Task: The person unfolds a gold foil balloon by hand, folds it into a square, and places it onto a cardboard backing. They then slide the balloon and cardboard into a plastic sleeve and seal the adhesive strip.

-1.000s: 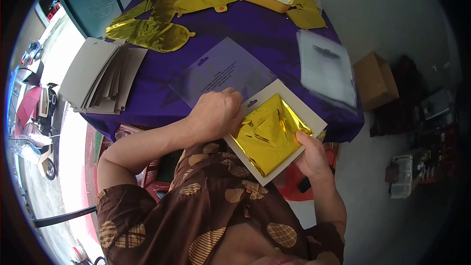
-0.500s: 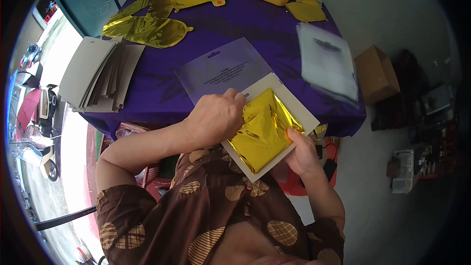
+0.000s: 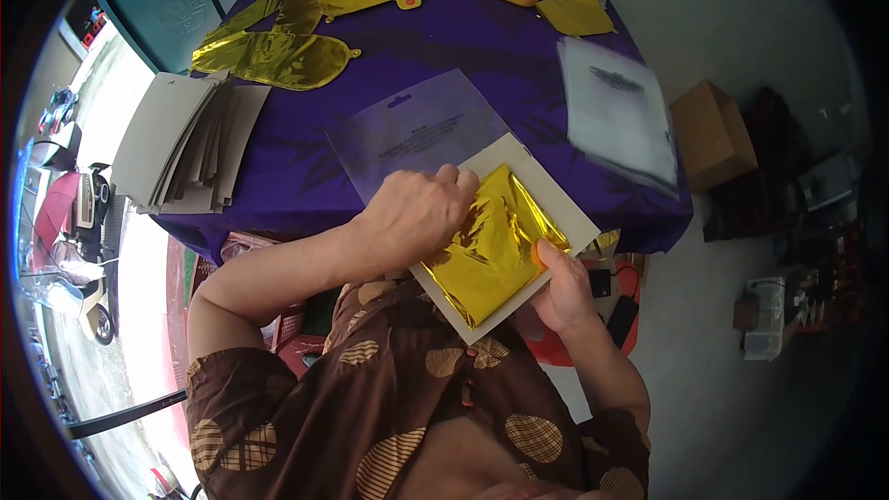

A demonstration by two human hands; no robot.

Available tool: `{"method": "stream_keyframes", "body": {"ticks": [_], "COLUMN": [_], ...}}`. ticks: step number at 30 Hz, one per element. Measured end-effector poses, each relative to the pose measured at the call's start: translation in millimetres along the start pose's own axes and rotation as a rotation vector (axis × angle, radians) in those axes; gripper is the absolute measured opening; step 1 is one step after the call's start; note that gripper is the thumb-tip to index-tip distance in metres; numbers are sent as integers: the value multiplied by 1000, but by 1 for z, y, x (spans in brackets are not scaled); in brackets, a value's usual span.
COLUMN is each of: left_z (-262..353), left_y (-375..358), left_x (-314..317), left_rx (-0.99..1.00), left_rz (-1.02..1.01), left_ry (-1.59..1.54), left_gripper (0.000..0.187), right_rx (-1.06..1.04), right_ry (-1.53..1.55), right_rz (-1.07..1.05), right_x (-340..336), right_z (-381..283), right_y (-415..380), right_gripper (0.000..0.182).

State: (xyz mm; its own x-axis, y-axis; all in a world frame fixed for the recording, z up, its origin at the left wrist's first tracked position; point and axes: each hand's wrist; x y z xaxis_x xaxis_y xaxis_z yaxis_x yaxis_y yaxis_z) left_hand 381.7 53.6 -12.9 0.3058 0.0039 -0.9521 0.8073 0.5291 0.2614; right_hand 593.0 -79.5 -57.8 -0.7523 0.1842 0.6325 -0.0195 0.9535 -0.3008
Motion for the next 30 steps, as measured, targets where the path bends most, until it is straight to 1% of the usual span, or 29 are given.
{"method": "stream_keyframes", "body": {"ticks": [1,4,7,12,13,16,19,21,25,27,30], "left_z": [1,5,8,5,4,5,4,6,11,11,8], "left_y": [-3,-14,-22,-22,-23,-30,-41,-50,-57,-56,-51], "left_x": [-2,-12,-8,-8,-8,-18,-23,-19,-20,-23,-22], "left_rx": [-13,-52,-46,31,42,-33,-38,-34,0,-20,-67], "left_rz": [9,-59,-58,21,44,-4,-27,6,43,2,-36], "left_ry": [1,66,65,-6,-11,36,67,24,-15,-23,-79], "left_gripper": [22,20,19,20,20,22,22,19,17,20,24], "right_rx": [-1,-14,-36,-17,-39,-87,-104,-105,-117,-123,-96], "right_ry": [11,21,4,52,42,26,37,46,16,16,20], "right_rz": [2,7,4,4,4,4,9,16,34,53,-8], "right_x": [0,2,7,6,7,10,9,8,9,14,9], "right_z": [1,2,4,11,11,14,17,18,18,19,23], "right_y": [0,-2,-3,-1,-2,-6,-6,-6,-5,-5,-4], "right_gripper": [44,43,44,44,44,45,45,45,39,38,36]}}
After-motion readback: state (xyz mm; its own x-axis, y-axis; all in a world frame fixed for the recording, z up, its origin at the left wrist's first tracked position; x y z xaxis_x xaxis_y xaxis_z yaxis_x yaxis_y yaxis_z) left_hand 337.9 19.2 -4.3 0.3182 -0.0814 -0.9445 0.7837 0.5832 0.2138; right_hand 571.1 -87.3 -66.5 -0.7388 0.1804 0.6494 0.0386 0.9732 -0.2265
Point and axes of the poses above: each hand's wrist, its own y-axis towards the middle knuckle, its own x-axis out of the palm, z = x × y, and after that the axes turned 1 degree about -z, right-handed
